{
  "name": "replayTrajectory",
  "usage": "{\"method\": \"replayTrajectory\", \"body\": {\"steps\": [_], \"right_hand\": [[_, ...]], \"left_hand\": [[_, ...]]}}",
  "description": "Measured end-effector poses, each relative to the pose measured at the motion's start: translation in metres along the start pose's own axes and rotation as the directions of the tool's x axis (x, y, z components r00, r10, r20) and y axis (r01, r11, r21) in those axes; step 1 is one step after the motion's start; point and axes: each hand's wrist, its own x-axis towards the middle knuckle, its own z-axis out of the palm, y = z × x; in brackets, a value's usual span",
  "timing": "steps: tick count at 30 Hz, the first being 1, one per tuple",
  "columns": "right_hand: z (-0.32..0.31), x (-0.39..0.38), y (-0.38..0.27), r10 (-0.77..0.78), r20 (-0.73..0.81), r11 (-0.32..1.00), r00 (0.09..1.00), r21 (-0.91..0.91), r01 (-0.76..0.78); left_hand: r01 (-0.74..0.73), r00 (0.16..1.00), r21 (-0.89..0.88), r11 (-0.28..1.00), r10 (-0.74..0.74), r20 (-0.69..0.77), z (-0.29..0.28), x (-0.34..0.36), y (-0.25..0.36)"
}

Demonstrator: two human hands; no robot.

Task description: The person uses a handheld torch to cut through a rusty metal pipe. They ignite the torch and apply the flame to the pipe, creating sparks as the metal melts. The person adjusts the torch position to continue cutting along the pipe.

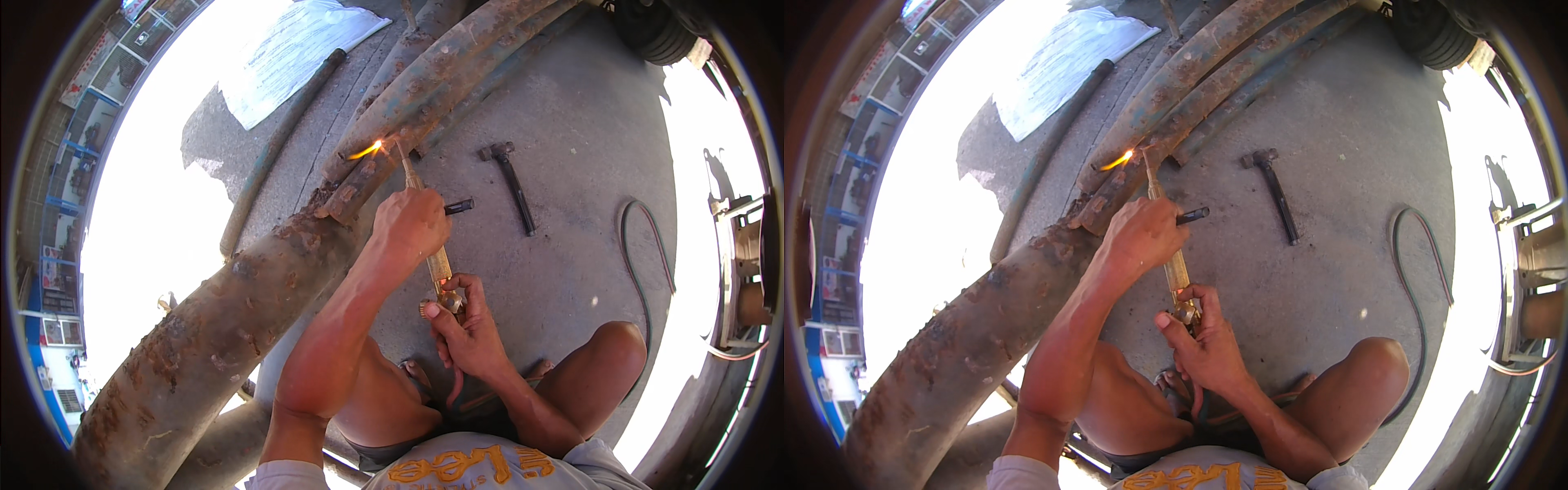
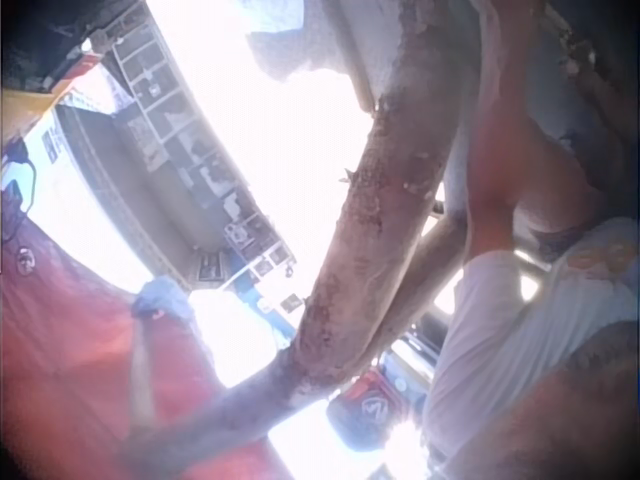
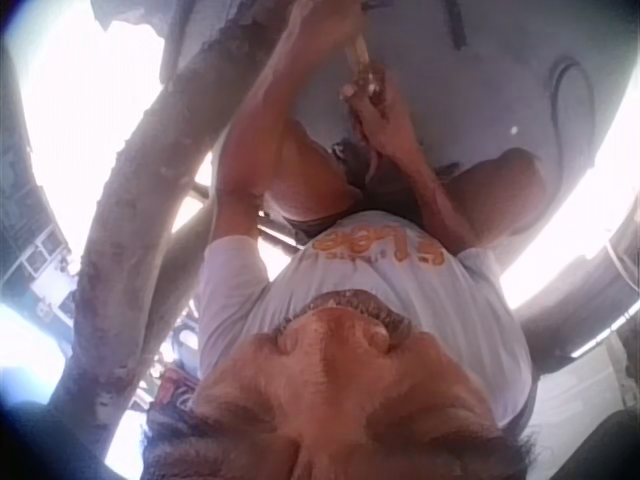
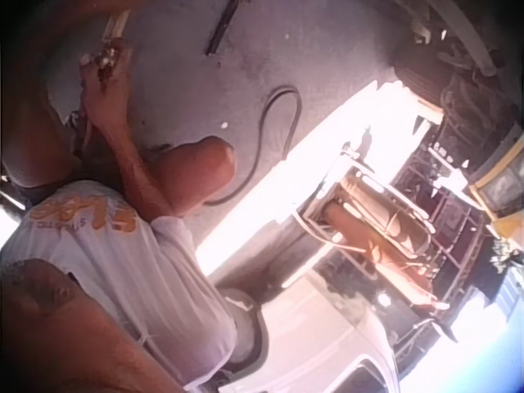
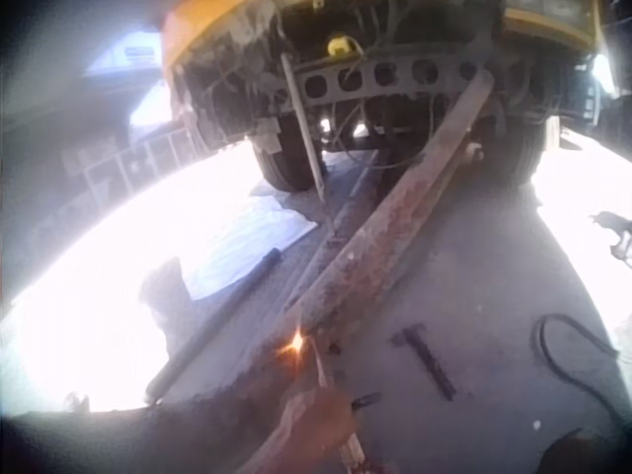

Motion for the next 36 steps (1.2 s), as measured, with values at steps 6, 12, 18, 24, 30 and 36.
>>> {"method": "replayTrajectory", "body": {"steps": [6,12,18,24,30,36], "right_hand": [[-0.0014,0.0016,0.0028,0.003,0.022,0.998,1.000,-0.060,-0.001],[-0.0005,0.0007,0.0043,-0.013,0.017,0.999,1.000,-0.042,0.014],[-0.0006,0.0012,0.0025,-0.011,0.022,0.998,1.000,-0.062,0.012],[-0.0007,0.0021,0.0025,-0.023,0.024,0.997,0.999,-0.067,0.024],[-0.0005,0.0029,0.0027,-0.005,0.024,0.998,1.000,-0.070,0.007],[0.0007,0.0040,0.0035,-0.008,0.025,0.998,1.000,-0.057,0.009]], "left_hand": [[0.012,1.000,-0.003,1.000,-0.012,0.002,-0.0009,-0.0003,0.0000],[0.009,1.000,-0.008,1.000,-0.009,0.002,-0.0030,-0.0028,0.0009],[0.042,0.998,0.000,0.999,-0.042,0.041,-0.0075,-0.0040,0.0054],[0.031,0.999,0.019,0.999,-0.031,0.035,-0.0077,-0.0037,0.0053],[0.041,0.998,0.013,0.999,-0.042,0.057,-0.0093,-0.0038,0.0055],[0.023,0.999,0.017,1.000,-0.024,0.029,-0.0069,-0.0034,0.0034]]}}
